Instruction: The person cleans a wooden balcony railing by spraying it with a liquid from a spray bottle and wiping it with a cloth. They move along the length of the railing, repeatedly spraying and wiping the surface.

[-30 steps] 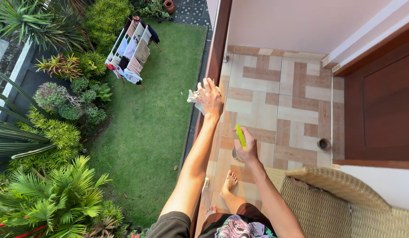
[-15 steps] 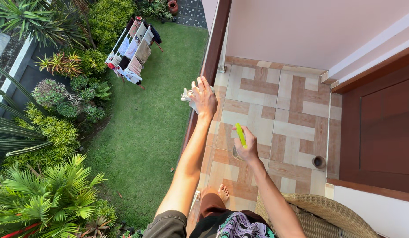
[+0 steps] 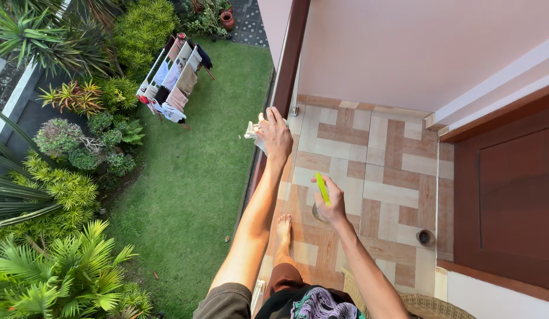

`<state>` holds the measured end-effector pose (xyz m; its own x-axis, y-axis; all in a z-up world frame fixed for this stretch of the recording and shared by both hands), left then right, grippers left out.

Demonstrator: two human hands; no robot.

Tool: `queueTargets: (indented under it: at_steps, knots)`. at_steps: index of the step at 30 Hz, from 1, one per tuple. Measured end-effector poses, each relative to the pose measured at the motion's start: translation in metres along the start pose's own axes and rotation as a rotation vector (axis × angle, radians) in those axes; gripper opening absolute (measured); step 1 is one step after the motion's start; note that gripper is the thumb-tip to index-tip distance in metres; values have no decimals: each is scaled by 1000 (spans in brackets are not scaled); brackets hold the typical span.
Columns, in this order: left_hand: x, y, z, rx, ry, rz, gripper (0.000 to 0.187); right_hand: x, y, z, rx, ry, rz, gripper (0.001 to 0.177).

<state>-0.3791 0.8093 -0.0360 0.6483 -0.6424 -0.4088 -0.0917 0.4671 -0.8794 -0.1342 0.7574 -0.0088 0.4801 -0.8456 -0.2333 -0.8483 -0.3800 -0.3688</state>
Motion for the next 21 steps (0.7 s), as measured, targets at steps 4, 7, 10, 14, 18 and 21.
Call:
queueTargets:
  at_steps: [4, 7, 10, 14, 18, 21]
  knots:
    - [-27, 17, 7, 7, 10, 12, 68, -39, 6, 6, 70, 166, -23, 35]
    - [-50, 37, 13, 3, 31, 28, 68, -66, 14, 11, 9, 81, 19, 36]
    - [-71, 50, 17, 13, 34, 1, 66, -93, 24, 14, -8, 100, 26, 36]
    - [-93, 65, 23, -9, 54, -13, 66, -122, 38, 20, -22, 67, 40, 36]
    - [-111, 67, 27, -10, 82, -16, 66, -145, 53, 20, -2, 71, 65, 38]
    - [-117, 68, 30, -22, 91, -35, 66, -155, 58, 21, -2, 126, 40, 37]
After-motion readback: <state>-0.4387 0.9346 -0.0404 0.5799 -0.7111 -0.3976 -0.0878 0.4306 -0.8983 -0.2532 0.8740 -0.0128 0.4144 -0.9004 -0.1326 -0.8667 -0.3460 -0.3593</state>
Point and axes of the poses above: each hand's wrist, its own x-axis away from the middle knuckle, its own y-axis out of the palm, z = x × y, the point moved 1 cm from there along -x, towards the middle knuckle, and after that the axes turned 6 degrees about z, right-handed, at the moved point
